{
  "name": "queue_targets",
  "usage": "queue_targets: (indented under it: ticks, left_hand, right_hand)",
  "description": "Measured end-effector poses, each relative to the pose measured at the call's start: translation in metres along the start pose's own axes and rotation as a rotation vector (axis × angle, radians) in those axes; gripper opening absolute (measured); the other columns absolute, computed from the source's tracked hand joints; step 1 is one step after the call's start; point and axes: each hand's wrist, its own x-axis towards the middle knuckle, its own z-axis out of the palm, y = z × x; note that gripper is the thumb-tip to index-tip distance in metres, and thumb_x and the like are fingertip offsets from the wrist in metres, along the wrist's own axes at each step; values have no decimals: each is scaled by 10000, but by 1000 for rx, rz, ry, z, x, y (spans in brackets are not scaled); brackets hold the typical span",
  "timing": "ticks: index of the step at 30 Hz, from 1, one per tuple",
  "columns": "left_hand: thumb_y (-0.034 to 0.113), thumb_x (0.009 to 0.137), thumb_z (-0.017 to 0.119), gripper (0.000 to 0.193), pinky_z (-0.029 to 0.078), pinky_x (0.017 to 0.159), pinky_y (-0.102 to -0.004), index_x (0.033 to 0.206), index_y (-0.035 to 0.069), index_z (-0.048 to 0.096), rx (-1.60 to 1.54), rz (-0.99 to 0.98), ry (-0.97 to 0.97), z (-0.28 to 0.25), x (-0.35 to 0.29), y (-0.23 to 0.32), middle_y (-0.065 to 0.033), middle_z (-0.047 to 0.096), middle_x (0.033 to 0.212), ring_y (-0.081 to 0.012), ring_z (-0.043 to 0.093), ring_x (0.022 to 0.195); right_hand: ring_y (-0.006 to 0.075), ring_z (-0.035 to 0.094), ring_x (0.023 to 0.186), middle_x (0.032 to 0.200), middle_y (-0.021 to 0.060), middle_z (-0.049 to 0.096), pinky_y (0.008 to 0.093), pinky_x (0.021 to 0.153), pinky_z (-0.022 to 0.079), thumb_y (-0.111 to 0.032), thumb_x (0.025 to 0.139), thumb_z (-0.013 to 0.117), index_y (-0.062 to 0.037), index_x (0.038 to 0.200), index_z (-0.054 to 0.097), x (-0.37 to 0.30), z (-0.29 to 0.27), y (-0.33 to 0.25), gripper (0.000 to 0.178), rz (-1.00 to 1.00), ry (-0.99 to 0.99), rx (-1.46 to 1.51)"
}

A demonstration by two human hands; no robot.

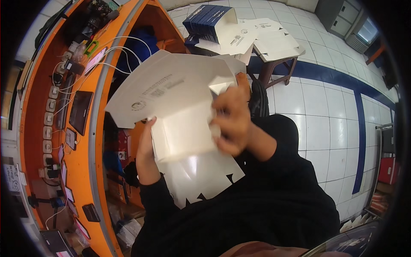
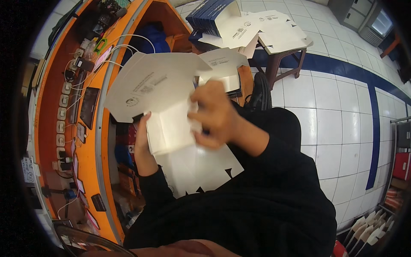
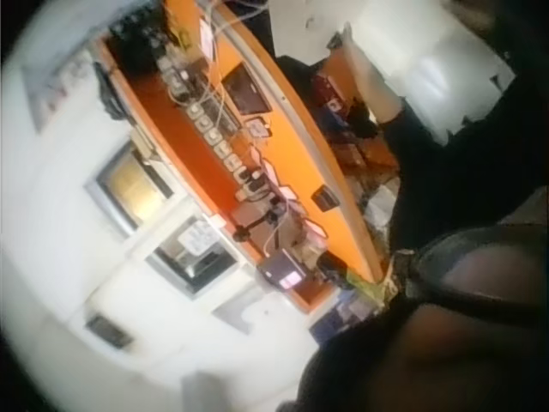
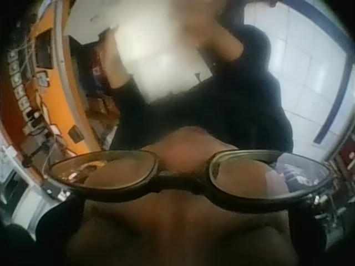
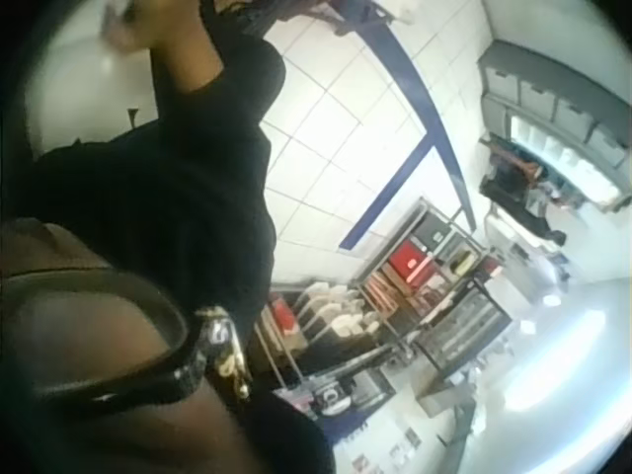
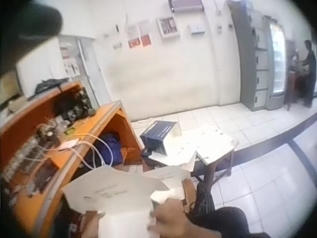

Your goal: The person assembles cardboard food boxes by folding and interlocking the tabs of flat blue and white cardboard sheets by hand.

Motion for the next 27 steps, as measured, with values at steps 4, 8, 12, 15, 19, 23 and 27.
queue_targets:
  ticks: [4, 8, 12, 15, 19, 23, 27]
  left_hand:
    - [357, 930, 414, 529, 482, 892, -344, 1299, -22, 435, -10, 136, -17, 7, 55, 0, -172, 571, 1177, -242, 587, 1067]
    - [336, 932, 406, 535, 397, 971, -342, 1333, -15, 363, 141, 189, 12, 42, 109, -2, -172, 514, 1225, -243, 505, 1161]
    - [317, 933, 452, 472, 370, 964, -333, 1267, -6, 373, 172, 382, 20, 42, 181, -20, -154, 510, 1192, -232, 504, 1106]
    - [295, 922, 554, 379, 364, 933, -300, 1126, 15, 399, 100, 488, 229, 41, 237, -57, -134, 529, 1128, -186, 495, 1033]
    - [274, 930, 572, 354, 397, 885, -268, 1114, 25, 402, 28, 543, 303, 59, 258, -87, -121, 559, 1075, -165, 518, 981]
    - [299, 933, 581, 374, 414, 876, -283, 1095, 16, 400, 53, 530, 222, 56, 264, -103, -142, 540, 1105, -181, 528, 967]
    - [310, 940, 575, 390, 445, 872, -326, 1069, -12, 398, 218, 547, 315, 44, 274, -118, -174, 483, 1166, -226, 530, 1005]
  right_hand:
    - [294, 504, 953, 1124, 167, 478, 383, 908, 365, -129, 673, 568, -18, 1268, 471, -14, 1, 49, 613, 698, 96, 150]
    - [234, 482, 1060, 1254, 171, 440, 342, 940, 364, -134, 767, 507, -22, 1386, 372, -52, -6, 122, 644, 1025, -69, 307]
    - [253, 489, 1041, 1130, 167, 481, 324, 907, 396, -85, 803, 492, -63, 1343, 436, -80, -1, 187, 543, 1028, -17, 78]
    - [286, 495, 1020, 1103, 169, 481, 348, 892, 410, -18, 791, 487, -57, 1283, 474, -105, 13, 219, 494, 948, 83, 9]
    - [321, 521, 986, 1081, 177, 506, 398, 858, 426, 36, 774, 475, -50, 1225, 485, -134, 25, 237, 460, 756, 207, -157]
    - [380, 523, 988, 1056, 193, 526, 439, 854, 427, 38, 771, 472, -55, 1211, 484, -158, 33, 242, 450, 794, 144, -309]
    - [430, 519, 990, 1064, 211, 531, 473, 864, 420, 34, 772, 478, -70, 1214, 486, -152, 42, 238, 454, 745, 40, -471]
